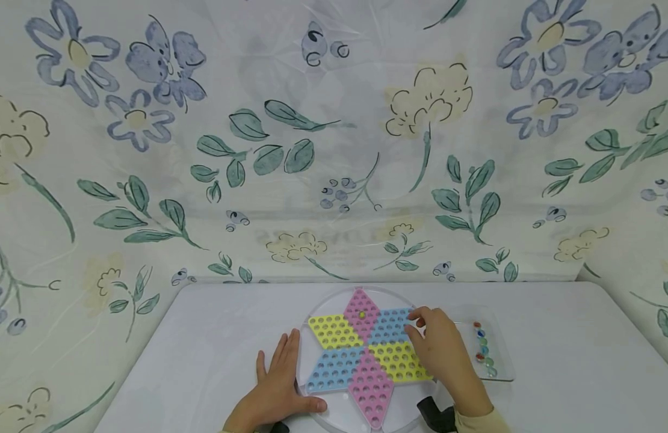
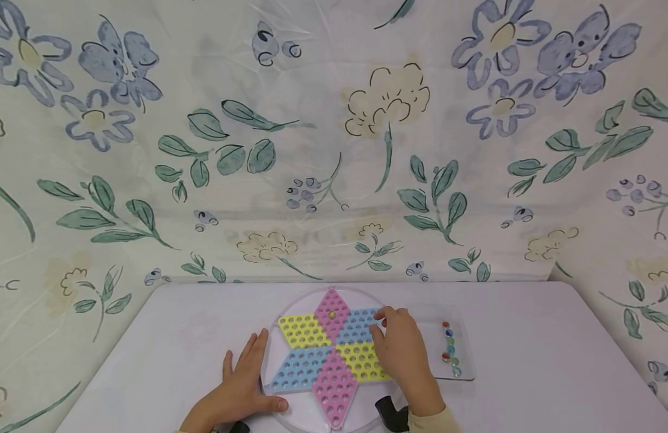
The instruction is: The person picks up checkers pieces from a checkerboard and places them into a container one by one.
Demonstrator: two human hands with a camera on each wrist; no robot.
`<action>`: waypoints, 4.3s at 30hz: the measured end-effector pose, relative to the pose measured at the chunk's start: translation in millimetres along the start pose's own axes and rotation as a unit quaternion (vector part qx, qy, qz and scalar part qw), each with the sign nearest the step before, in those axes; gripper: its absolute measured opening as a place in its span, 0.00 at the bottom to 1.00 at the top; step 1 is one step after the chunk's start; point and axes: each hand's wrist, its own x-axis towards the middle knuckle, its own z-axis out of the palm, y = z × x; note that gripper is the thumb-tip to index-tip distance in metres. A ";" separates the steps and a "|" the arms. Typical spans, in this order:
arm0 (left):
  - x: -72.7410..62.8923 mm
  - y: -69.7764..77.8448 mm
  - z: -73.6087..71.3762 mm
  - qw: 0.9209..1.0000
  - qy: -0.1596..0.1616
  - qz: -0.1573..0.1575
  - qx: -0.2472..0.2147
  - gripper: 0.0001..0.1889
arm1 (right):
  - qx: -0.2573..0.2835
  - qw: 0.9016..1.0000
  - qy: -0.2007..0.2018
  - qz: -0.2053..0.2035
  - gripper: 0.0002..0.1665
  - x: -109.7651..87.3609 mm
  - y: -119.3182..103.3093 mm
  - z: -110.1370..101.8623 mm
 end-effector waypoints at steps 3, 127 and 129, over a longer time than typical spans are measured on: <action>-0.6 0.3 -0.8 1.000 -0.002 0.000 0.001 0.77 | 0.003 1.000 -0.004 -0.007 0.11 -0.1 -3.7 5.8; -2.0 2.7 -1.5 1.000 -0.012 -0.020 0.018 0.77 | 0.015 0.999 -0.028 -0.043 0.09 39.0 -29.8 66.5; -1.8 2.2 -1.4 1.000 -0.011 -0.020 0.017 0.77 | 0.017 0.998 -0.023 -0.052 0.09 36.5 -30.5 63.7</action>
